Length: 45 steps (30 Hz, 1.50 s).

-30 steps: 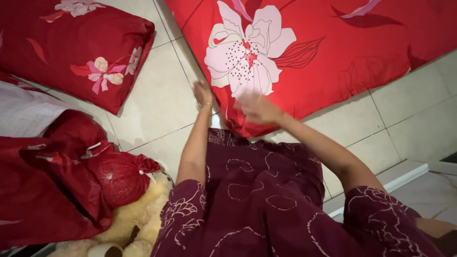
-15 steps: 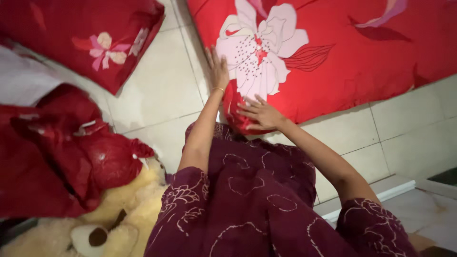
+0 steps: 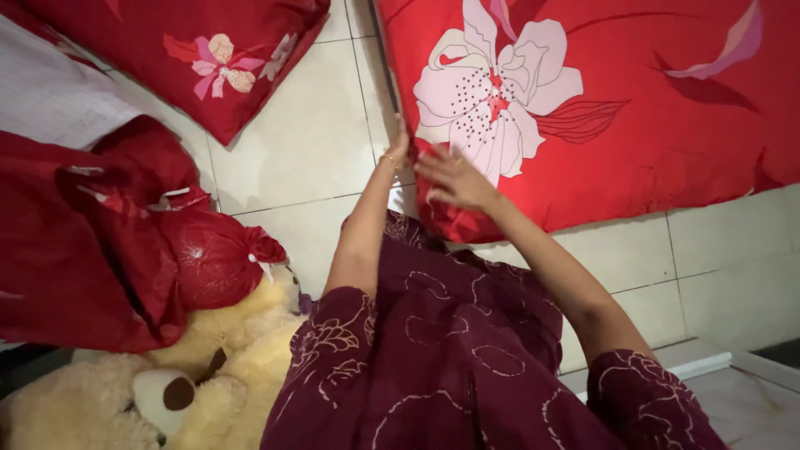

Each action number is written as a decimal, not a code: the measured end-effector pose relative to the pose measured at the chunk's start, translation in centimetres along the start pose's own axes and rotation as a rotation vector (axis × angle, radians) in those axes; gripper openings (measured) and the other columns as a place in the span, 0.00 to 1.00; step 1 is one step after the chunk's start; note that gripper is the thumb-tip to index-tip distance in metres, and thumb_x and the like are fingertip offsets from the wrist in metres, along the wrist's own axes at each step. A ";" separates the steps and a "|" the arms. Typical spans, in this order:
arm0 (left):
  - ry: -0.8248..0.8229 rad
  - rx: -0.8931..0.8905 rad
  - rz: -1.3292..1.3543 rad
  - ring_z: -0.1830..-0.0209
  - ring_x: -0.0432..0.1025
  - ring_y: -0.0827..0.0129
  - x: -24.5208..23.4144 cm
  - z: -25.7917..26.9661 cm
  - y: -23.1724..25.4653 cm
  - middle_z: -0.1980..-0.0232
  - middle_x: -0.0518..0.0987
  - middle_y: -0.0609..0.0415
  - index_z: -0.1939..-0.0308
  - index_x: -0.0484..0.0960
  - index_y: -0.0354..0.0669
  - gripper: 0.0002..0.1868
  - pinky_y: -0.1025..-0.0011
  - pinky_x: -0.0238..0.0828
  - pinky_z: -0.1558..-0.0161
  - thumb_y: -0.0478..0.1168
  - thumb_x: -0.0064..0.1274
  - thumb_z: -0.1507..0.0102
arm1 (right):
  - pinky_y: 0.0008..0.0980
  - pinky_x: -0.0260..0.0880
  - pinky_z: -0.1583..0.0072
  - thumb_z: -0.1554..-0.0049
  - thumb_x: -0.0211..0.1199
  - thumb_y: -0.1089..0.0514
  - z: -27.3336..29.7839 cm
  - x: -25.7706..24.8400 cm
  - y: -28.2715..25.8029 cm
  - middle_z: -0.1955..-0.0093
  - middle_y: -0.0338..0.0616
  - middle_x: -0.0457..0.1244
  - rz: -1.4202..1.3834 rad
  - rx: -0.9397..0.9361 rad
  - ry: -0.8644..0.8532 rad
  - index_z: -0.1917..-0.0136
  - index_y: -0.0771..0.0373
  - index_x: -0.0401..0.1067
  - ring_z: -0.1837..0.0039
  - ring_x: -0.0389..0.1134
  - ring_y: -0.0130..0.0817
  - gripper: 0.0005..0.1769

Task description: The person spreads a red floral bedsheet over a mattress, smoothing it out and tucking the edges. They then place a matching red pillow on the bed and adjust the pillowcase.

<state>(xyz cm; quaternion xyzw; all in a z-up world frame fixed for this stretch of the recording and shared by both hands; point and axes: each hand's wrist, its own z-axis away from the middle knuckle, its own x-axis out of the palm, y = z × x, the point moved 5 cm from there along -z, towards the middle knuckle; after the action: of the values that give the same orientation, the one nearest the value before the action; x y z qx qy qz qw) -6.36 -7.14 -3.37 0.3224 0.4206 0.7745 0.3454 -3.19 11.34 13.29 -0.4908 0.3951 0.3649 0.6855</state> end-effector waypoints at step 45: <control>0.497 0.457 -0.866 0.19 0.41 0.32 7.8 6.0 6.8 0.17 0.43 0.36 0.20 0.39 0.28 0.60 0.38 0.48 0.28 0.69 0.44 0.40 | 0.75 0.23 0.23 0.33 0.37 0.27 -19.7 -9.4 17.4 0.13 0.58 0.27 0.164 0.582 0.313 0.13 0.56 0.35 0.14 0.24 0.59 0.48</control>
<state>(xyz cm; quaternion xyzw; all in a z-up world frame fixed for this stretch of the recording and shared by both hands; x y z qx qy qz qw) -7.72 -1.05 6.86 -0.0059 0.7413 0.5032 0.4440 -26.27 -4.30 10.99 -0.2913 0.6213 0.2109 0.6962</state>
